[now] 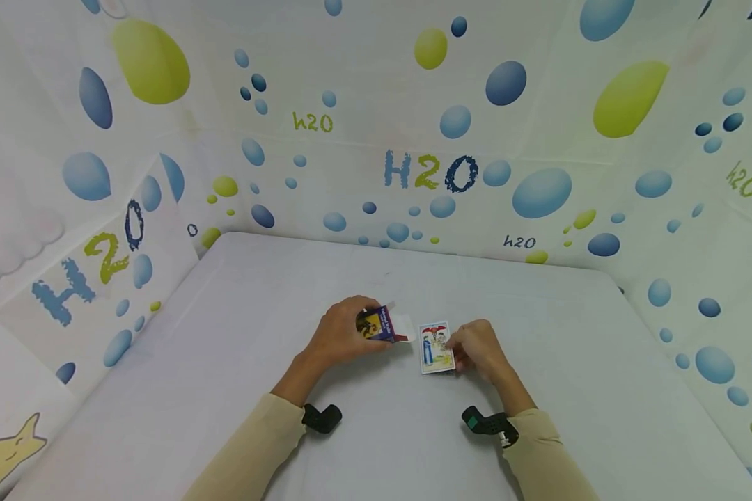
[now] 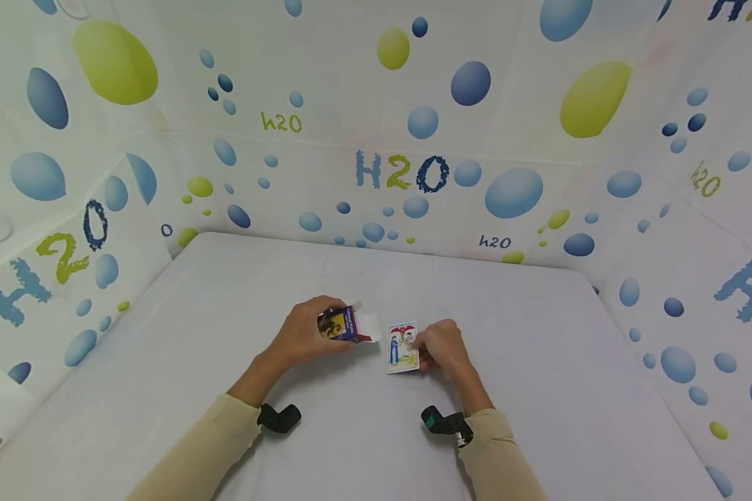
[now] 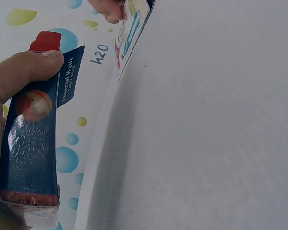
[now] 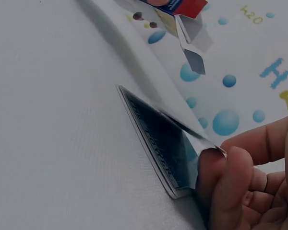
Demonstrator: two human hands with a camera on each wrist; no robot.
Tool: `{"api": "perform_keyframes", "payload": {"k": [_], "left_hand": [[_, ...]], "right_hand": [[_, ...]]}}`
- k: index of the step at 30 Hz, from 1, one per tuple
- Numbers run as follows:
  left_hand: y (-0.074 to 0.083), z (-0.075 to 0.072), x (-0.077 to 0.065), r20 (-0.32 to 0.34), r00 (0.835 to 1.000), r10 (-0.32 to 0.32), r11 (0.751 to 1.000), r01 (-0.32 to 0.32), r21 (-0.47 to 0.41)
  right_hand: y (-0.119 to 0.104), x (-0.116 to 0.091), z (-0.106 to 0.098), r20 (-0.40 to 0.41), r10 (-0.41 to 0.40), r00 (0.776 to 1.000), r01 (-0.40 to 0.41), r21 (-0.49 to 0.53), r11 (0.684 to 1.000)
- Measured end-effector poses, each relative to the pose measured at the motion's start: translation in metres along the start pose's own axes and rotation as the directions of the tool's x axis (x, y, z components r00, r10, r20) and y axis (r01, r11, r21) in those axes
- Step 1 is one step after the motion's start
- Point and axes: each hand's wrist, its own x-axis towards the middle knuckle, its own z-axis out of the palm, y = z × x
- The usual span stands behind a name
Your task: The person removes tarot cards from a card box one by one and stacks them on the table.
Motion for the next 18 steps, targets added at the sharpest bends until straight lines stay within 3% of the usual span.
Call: {"api": "perform_keyframes", "payload": {"k": [9, 18], "left_hand": [[-0.0016, 0.0011, -0.0003, -0.002, 1.000, 0.000, 1.000, 0.000, -0.003], [-0.0019, 0.0007, -0.0006, 0.002, 1.000, -0.003, 1.000, 0.003, 0.000]], "right_hand": [[-0.0031, -0.0050, 0.0029, -0.076, 0.007, 0.997, -0.020, -0.168, 0.986], [-0.0101, -0.0084, 0.0022, -0.066, 0.049, 0.997, -0.065, -0.266, 0.962]]}}
